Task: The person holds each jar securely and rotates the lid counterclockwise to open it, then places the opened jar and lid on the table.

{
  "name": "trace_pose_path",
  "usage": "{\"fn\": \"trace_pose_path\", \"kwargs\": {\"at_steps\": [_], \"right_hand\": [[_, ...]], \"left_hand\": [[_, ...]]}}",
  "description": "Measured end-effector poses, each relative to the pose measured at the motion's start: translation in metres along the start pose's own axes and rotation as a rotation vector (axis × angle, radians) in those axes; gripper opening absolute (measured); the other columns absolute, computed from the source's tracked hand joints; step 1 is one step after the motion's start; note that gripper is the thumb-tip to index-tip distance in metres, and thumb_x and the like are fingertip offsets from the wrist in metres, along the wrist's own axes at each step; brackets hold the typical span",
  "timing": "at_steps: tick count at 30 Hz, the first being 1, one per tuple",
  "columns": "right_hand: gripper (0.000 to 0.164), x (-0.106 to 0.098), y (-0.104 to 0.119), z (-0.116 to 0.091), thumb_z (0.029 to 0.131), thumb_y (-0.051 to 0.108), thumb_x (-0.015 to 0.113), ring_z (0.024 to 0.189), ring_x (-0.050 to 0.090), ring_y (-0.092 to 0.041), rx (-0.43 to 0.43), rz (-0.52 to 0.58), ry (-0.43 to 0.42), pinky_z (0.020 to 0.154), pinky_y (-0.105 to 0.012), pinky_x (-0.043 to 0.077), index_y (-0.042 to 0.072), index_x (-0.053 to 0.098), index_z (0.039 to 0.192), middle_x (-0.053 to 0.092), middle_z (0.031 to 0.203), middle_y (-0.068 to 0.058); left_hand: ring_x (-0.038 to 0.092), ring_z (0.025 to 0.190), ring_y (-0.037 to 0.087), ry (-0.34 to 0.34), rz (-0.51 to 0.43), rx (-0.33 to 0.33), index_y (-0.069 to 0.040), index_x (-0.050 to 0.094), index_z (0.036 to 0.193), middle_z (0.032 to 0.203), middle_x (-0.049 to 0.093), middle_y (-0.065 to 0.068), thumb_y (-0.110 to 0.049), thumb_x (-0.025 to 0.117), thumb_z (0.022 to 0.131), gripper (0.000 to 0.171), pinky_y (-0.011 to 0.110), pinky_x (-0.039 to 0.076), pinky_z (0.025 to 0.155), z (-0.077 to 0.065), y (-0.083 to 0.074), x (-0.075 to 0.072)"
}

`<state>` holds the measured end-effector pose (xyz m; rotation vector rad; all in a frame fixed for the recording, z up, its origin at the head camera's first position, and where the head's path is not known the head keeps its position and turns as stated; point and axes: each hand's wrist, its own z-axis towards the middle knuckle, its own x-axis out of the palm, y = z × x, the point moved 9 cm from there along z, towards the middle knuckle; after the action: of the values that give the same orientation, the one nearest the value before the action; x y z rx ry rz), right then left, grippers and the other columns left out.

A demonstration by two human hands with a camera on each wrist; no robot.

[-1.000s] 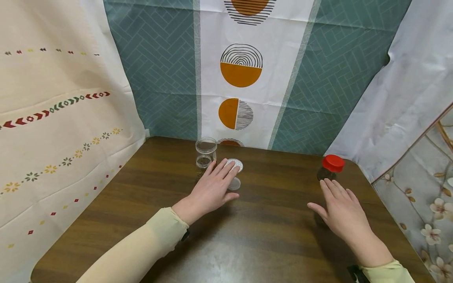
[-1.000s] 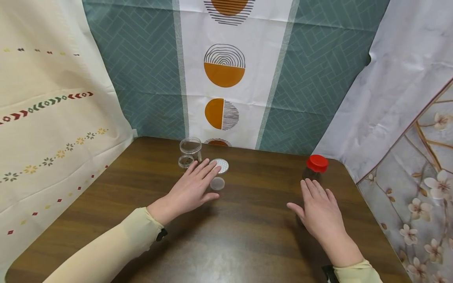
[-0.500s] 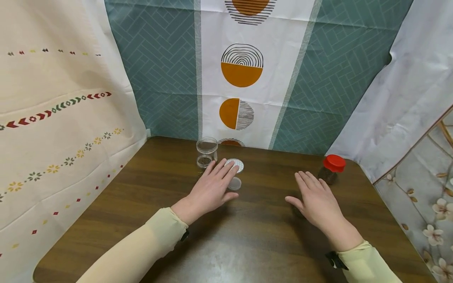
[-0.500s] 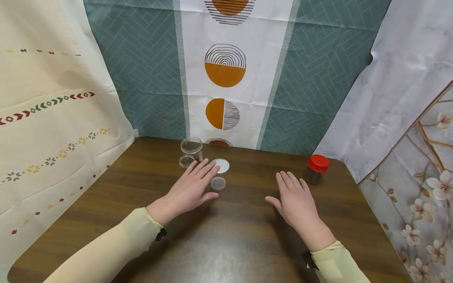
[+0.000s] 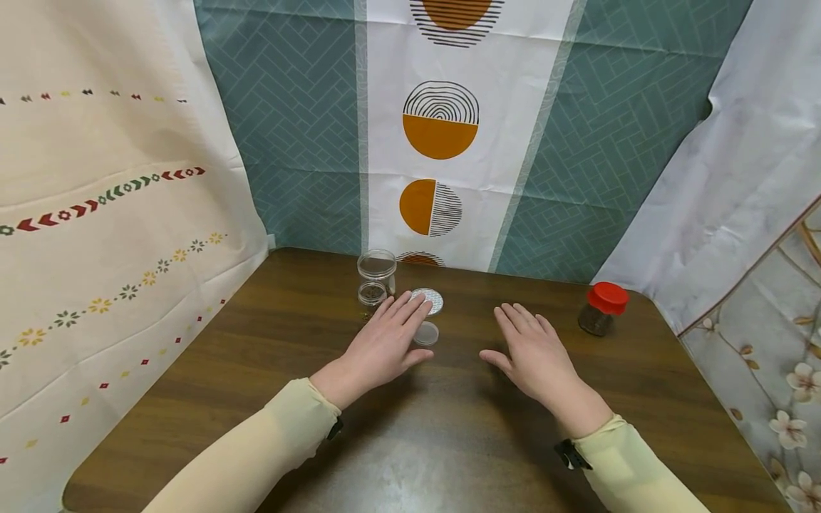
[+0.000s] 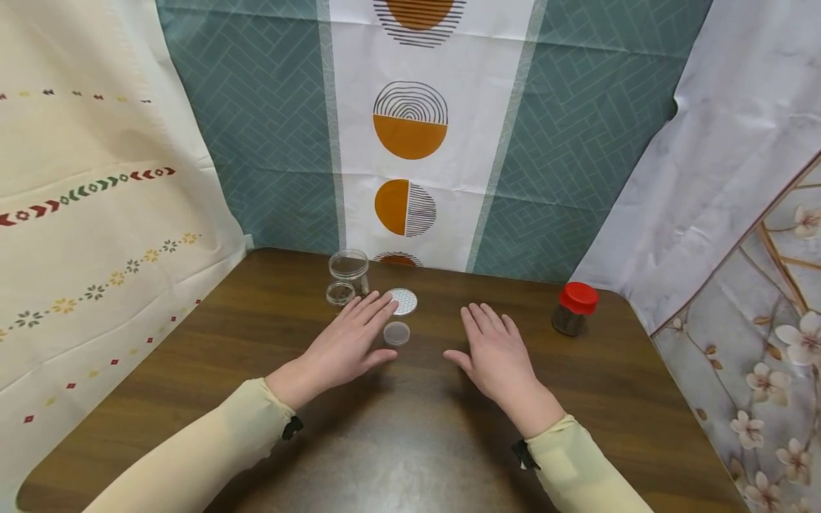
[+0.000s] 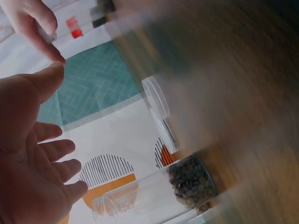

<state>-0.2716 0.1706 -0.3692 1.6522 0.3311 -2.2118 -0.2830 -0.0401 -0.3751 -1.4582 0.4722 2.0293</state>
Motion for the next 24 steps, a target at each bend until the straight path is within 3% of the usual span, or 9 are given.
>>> {"fn": "trace_pose_path", "kwargs": {"at_steps": [5,9,24], "right_hand": [[0.086,0.002,0.01,0.006,0.101,0.048,0.08,0.156,0.041,-0.046,-0.004,0.027,0.004,0.123,-0.068,0.033,-0.004,0.049,0.162,0.047,0.166,-0.027],[0.085,0.001,0.017,0.008,0.101,0.046,0.081,0.156,0.041,-0.048,-0.009,0.049,-0.011,0.122,-0.069,0.035,-0.005,0.05,0.161,0.047,0.165,-0.028],[0.087,0.005,0.036,0.02,0.104,0.045,0.078,0.158,0.033,-0.052,-0.02,0.137,-0.011,0.125,-0.067,0.03,-0.008,0.043,0.163,0.04,0.168,-0.033]], "left_hand": [[0.032,0.162,0.042,0.013,-0.172,-0.022,0.001,0.039,0.168,0.172,0.041,0.022,-0.045,0.077,0.105,0.086,0.056,0.026,0.13,0.001,0.001,0.004],[0.031,0.162,0.043,0.018,-0.257,-0.039,0.002,0.037,0.168,0.173,0.039,0.023,-0.041,0.078,0.105,0.087,0.056,0.026,0.13,0.003,0.002,0.008],[0.034,0.162,0.038,0.11,-0.397,-0.148,-0.006,0.031,0.173,0.177,0.034,0.016,-0.04,0.08,0.104,0.091,0.056,0.036,0.126,0.003,0.008,0.027]]}}
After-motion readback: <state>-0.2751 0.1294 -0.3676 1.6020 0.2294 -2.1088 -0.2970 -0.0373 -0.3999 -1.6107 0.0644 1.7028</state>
